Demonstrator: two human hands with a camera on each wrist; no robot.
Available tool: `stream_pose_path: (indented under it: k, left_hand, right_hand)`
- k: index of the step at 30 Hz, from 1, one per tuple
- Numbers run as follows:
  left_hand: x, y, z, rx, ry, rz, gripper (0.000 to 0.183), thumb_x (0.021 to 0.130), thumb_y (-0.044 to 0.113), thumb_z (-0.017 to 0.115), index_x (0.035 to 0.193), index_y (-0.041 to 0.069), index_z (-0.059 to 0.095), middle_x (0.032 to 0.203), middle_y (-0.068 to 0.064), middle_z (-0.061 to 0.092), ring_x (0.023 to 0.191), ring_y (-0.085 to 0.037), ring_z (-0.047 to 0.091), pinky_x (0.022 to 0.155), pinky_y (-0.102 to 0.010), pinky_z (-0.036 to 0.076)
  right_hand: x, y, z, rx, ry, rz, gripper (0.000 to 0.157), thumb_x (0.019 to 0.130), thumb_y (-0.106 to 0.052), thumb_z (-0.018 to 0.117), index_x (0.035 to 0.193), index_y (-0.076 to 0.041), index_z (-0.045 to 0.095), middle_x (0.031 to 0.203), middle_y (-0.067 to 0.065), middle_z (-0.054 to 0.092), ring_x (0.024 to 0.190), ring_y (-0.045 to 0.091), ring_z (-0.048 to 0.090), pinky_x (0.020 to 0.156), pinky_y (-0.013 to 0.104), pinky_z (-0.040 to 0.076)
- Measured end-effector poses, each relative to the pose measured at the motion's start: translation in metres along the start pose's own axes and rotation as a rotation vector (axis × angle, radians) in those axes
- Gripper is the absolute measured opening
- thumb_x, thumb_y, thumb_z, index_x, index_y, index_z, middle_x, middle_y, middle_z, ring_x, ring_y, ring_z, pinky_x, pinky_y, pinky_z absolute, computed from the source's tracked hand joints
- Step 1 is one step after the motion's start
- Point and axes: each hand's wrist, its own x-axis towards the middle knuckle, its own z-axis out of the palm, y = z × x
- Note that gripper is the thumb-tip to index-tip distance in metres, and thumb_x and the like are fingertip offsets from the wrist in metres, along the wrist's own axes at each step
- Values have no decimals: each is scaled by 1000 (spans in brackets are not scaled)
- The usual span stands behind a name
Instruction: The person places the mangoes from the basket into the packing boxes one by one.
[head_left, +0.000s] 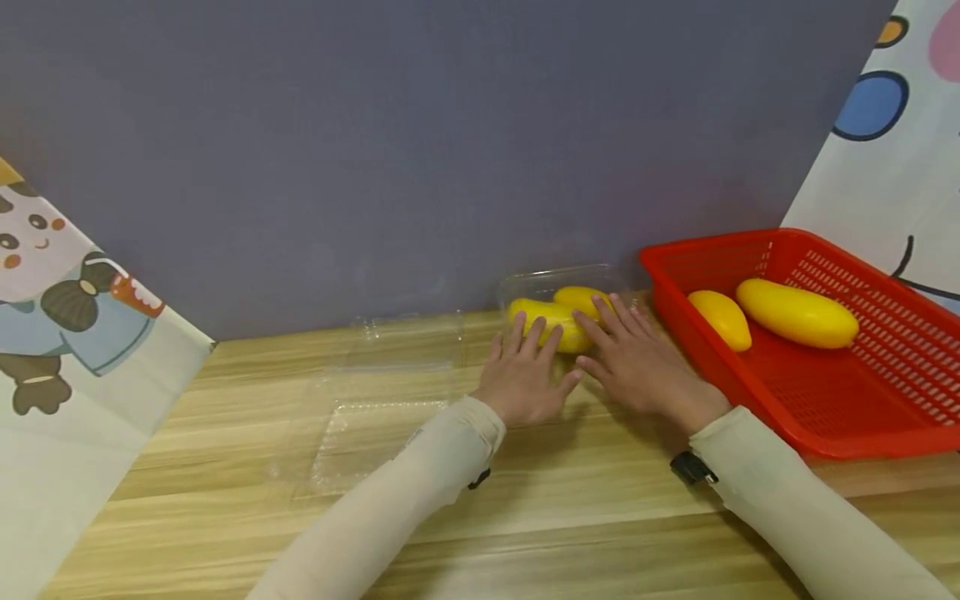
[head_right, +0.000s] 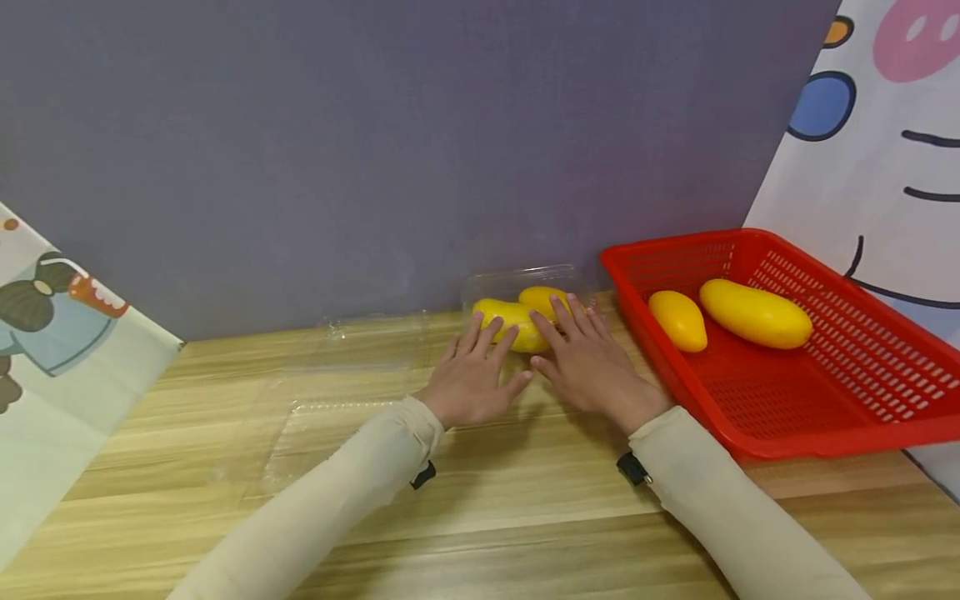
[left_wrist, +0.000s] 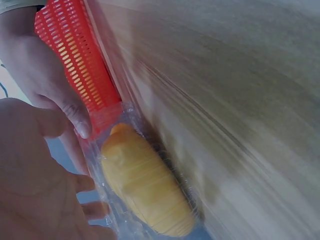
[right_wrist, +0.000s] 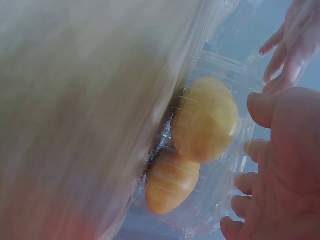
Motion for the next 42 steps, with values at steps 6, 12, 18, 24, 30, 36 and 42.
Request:
stream_pose_path:
  k: [6,12,18,24,30,36,42]
  left_hand:
    - [-3,-1,-2,7,2,3,67,103,58,28,161,28,11,170,-2,0,156,-28,-9,128,-54,3]
    - [-16,-12,-6,-67,56,23,66,103,56,35,160,35,10,169,-5,-8,155,-31,-12,128,-54,4]
    - [-47,-40,-14,-137,178,14,66,102,48,45,160,30,17,170,-7,2,156,-31,-6,128,-54,6]
    - [-89,-73,-13,-194,276,-31,68,101,42,51,160,26,20,168,-10,8,156,-32,-2,127,-56,5]
    - [-125,-110,-15,-130,396,-44,70,97,34,60,157,19,27,165,-15,20,155,-40,3,123,-64,11]
    - [-154,-164,-24,-170,383,-110,75,98,32,60,158,12,21,162,-24,21,147,-53,18,115,-71,20]
    - [-164,-218,-38,-546,140,-317,87,103,51,43,160,16,-12,165,-28,3,148,-55,8,109,-77,22]
  right_hand:
    - [0,0,1,22,-7,-2,69,104,-45,44,160,-17,18,168,19,3,155,42,0,124,63,5]
    - [-1,0,-3,25,-17,3,70,103,-45,46,160,-15,18,168,19,1,154,43,0,124,63,5]
    - [-4,3,-5,-2,-9,5,71,103,-44,46,160,-15,17,168,20,2,154,43,2,124,63,7]
    - [-4,2,0,12,-4,-18,71,103,-42,46,160,-13,16,167,21,2,154,44,1,124,63,6]
    - [-4,3,1,5,5,-6,70,103,-41,47,160,-14,16,168,20,1,154,43,1,124,63,8]
    - [-6,1,1,48,4,-18,70,103,-41,47,160,-16,17,167,20,4,154,44,1,124,64,6]
    - [-9,1,0,36,9,-29,70,102,-39,50,160,-16,18,167,20,7,154,44,2,124,64,6]
